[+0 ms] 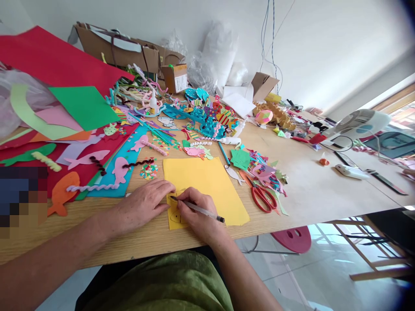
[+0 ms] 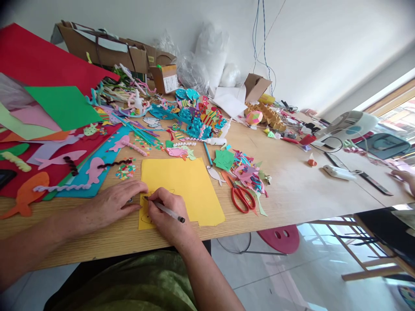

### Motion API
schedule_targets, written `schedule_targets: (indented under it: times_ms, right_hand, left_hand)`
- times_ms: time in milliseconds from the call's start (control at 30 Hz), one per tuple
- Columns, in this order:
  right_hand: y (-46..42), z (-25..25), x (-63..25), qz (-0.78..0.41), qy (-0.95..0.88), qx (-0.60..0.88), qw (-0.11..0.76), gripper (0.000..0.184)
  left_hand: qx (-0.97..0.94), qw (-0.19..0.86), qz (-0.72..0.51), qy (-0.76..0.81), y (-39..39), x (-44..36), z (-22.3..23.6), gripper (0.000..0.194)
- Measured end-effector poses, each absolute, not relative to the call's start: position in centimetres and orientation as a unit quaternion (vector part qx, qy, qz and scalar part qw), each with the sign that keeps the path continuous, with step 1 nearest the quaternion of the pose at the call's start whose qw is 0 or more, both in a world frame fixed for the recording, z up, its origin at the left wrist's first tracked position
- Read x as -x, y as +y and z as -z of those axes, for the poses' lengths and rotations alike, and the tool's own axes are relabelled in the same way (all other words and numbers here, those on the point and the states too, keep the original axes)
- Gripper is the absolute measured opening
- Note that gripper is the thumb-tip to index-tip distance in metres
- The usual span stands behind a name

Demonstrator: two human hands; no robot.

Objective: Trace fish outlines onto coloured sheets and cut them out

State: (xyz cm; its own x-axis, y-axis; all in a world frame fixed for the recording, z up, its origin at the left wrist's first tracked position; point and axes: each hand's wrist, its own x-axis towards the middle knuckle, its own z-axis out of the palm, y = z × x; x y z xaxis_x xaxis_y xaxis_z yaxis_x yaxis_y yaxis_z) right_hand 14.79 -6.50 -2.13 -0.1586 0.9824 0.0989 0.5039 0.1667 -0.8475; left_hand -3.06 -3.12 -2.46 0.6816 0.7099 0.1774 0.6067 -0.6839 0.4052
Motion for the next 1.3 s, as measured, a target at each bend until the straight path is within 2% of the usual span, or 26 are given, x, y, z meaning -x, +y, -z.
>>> schedule_targets:
  times_ms: [500, 633, 733, 800, 867, 967, 1100, 1300]
  right_hand:
    - [-6.5, 2.0, -14.8, -0.372, -0.660, 0.540, 0.367, 0.007]
    - [-6.9, 1.6, -15.4, -0.408, -0.605, 0.517, 0.447, 0.007]
    - [-7.4, 1.4, -16.2, -0.406, -0.555, 0.494, 0.532, 0.007]
    - [-7.8, 1.2, -16.9, -0.402, -0.533, 0.478, 0.571, 0.008]
    - [-8.1, 1.0, -17.7, -0.391, -0.532, 0.473, 0.583, 0.008]
    - [-8.5, 0.5, -18.9, -0.367, -0.550, 0.494, 0.564, 0.006]
    - [-8.8, 0.0, -20.5, -0.325, -0.611, 0.526, 0.495, 0.006]
    - [-9.1, 0.1, -21.9, -0.299, -0.675, 0.544, 0.400, 0.010]
  left_hand:
    - [-0.894, 0.177, -0.162, 0.379, -3.1, 2.9, 2.6, 0.027]
    - [-0.865, 0.251, -0.165, 0.402, -2.9, 3.1, 1.4, 0.022]
    - [-0.809, 0.320, -0.244, 0.428, -2.3, 4.2, 0.0, 0.024]
    - [-0.784, 0.314, -0.295, 0.447, -1.8, 5.3, -1.0, 0.025]
    - [-0.782, 0.278, -0.290, 0.476, -1.5, 6.5, -1.7, 0.025]
    - [-0.806, 0.224, -0.203, 0.508, -1.7, 7.9, -1.9, 0.028]
    - [-0.866, 0.152, -0.086, 0.469, -2.6, 8.4, -0.6, 0.030]
    - [-0.885, 0.129, -0.018, 0.448, -3.1, 7.9, 0.9, 0.032]
